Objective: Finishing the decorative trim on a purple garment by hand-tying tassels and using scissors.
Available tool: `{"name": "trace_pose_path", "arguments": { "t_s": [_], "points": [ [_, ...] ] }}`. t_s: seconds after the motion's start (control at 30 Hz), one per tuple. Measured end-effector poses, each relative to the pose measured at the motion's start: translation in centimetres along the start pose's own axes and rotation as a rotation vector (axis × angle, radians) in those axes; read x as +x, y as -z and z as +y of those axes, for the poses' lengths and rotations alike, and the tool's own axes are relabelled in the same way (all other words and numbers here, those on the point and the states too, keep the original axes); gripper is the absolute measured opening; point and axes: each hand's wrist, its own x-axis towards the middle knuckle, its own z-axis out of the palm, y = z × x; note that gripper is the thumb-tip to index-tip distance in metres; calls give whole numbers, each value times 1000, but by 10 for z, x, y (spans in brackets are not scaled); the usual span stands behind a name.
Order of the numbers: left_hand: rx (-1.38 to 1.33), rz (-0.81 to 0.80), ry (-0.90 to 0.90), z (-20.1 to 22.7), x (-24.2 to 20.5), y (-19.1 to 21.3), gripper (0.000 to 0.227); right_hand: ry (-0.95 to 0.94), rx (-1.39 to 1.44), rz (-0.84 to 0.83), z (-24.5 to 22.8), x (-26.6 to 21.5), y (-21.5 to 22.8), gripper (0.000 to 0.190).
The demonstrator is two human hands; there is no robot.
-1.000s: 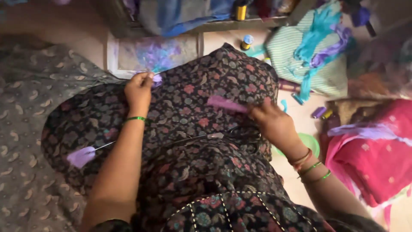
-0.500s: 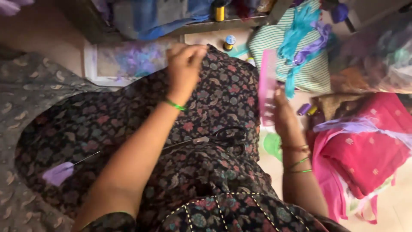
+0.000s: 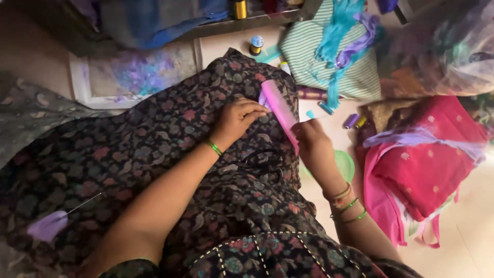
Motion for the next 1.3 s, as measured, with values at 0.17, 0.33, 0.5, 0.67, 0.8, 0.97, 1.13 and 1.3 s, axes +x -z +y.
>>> {"name": "trace_pose_path", "arguments": {
  "t_s": [0.17, 0.33, 0.5, 0.67, 0.8, 0.97, 1.13, 1.3],
  "points": [
    [-18, -18, 36, -6, -4, -5, 9, 154, -128, 32, -26, 18, -2, 39],
    [-7, -24, 52, -15, -10, -4, 7, -69, -54, -7, 41, 12, -21, 38],
    [-56, -46, 122, -16, -13, -1, 9, 69, -341, -8, -4, 9, -11, 30],
    [7, -42, 97, -17, -11, -3, 7, -18, -513, 84, 15, 29, 9, 20],
    [-5, -16, 70, -20, -18, -3, 8, 113, -466, 105, 5, 21, 5, 28],
    [0, -46, 134, -15, -14, -2, 7, 60, -497, -5, 22, 24, -1, 27],
    [-16, -58, 186, -13, -14, 1, 8, 113, -478, 63, 18, 13, -9, 26],
    [11, 12, 26, -14, -15, -2, 5, 26, -529, 53, 9, 29, 1, 23]
  ]
}}
